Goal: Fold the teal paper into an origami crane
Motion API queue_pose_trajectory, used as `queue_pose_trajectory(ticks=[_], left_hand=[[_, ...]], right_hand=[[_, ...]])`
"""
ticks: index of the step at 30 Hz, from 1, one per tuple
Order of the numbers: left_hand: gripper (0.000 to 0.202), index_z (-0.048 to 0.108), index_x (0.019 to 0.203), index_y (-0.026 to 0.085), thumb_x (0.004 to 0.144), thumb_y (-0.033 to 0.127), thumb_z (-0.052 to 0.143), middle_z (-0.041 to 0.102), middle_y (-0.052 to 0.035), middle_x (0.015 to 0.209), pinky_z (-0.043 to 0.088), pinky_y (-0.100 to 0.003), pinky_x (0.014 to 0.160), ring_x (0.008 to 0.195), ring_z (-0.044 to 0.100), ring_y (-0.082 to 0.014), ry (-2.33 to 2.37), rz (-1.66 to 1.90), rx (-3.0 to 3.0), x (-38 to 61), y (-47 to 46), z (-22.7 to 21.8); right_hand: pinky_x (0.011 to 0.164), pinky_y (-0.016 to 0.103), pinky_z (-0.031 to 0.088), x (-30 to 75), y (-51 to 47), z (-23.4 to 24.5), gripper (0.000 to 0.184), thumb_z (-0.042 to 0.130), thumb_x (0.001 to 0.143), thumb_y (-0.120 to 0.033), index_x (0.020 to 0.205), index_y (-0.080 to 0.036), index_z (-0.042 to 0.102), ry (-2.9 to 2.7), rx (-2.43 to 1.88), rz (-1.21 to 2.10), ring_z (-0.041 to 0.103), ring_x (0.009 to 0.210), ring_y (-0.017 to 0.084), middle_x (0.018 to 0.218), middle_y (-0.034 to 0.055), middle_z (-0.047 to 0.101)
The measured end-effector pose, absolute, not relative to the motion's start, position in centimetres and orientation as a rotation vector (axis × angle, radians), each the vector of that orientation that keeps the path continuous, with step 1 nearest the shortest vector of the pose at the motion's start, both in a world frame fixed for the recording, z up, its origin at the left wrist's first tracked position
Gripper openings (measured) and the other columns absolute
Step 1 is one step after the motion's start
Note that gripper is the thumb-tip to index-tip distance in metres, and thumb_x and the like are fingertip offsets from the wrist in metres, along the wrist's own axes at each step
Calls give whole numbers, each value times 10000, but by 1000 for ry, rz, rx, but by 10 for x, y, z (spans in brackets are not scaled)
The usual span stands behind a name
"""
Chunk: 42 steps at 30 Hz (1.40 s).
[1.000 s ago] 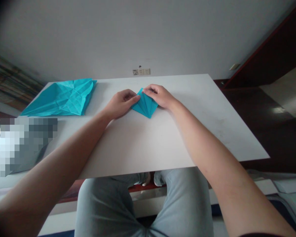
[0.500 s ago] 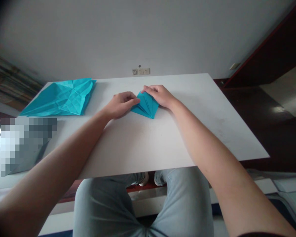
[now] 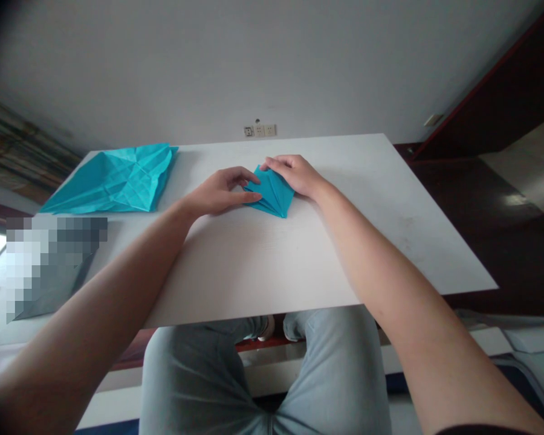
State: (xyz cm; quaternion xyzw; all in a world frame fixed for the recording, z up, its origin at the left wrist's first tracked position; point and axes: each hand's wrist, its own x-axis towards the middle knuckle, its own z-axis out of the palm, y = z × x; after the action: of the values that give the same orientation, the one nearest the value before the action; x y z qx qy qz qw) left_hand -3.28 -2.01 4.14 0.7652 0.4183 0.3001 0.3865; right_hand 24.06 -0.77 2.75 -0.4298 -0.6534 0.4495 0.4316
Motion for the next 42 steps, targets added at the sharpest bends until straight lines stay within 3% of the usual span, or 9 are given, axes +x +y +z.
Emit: queue_pose_trajectory(ticks=[4, 14, 18, 23, 25, 29, 36, 42], left_hand=[[556, 939, 1281, 258, 792, 515, 1005, 809, -56, 1109, 600, -360, 927, 1014, 719, -241, 1044, 674, 2014, -37, -16, 40], [478, 916, 1290, 260, 862, 469, 939, 809, -53, 1151, 609, -434, 1084, 1083, 758, -269, 1059, 688, 2091, -36, -13, 33], [484, 916, 1247, 254, 867, 542, 996, 774, -120, 1374, 639, -460, 1130, 1154, 761, -291, 979, 775, 2213, -35, -16, 30], [463, 926, 1284, 257, 870, 430, 1041, 723, -172, 1634, 544, -571, 1377, 1488, 710, -397, 952, 929, 2409, -32, -21, 32], [386, 929, 1262, 249, 927, 429, 999, 794, -163, 1572, 560, -565, 1353, 1452, 747, -389, 919, 937, 2426, -31, -22, 35], [227, 924, 1136, 243, 1029, 441, 896, 916, -100, 1207, 650, -474, 1141, 1149, 843, -318, 821, 856, 2430, -29, -21, 37], [145, 923, 1057, 240, 1034, 379, 885, 936, -80, 1147, 672, -429, 1043, 1061, 859, -284, 720, 889, 2510, -29, -18, 33], [109, 870, 1036, 223, 1059, 328, 885, 904, -61, 1065, 683, -411, 1017, 995, 846, -257, 900, 996, 2475, -26, -19, 32]], right_hand=[[1004, 457, 722, 239, -8, 29, 747, 963, 874, -1002, 1015, -269, 922, -1606, -1094, 1138, 853, 1134, 335, 1098, 110, 939], [1006, 467, 724, 241, -5, 26, 693, 990, 884, -954, 1011, -276, 920, -1650, -1070, 1119, 843, 1186, 352, 1118, 109, 938], [1005, 471, 732, 240, -5, 25, 678, 996, 882, -946, 1009, -284, 926, -1638, -1083, 1118, 845, 1190, 358, 1122, 101, 945], [977, 454, 732, 240, -6, 25, 650, 978, 937, -907, 1024, -265, 923, -1651, -1080, 1106, 853, 1135, 346, 1074, 103, 934], [1006, 460, 733, 240, -5, 24, 657, 959, 950, -916, 1027, -265, 930, -1676, -1068, 1088, 857, 1168, 352, 1096, 106, 939], [1080, 483, 732, 242, -3, 22, 677, 935, 953, -943, 1023, -270, 940, -1708, -1068, 1059, 862, 1227, 366, 1155, 109, 956], [1097, 491, 715, 242, -6, 25, 668, 926, 957, -945, 1021, -279, 927, -1697, -1116, 1035, 852, 1235, 371, 1159, 98, 955], [987, 451, 671, 244, -3, 21, 825, 860, 889, -1096, 961, -273, 857, -1734, -1117, 1002, 796, 1083, 317, 1034, 69, 889]])
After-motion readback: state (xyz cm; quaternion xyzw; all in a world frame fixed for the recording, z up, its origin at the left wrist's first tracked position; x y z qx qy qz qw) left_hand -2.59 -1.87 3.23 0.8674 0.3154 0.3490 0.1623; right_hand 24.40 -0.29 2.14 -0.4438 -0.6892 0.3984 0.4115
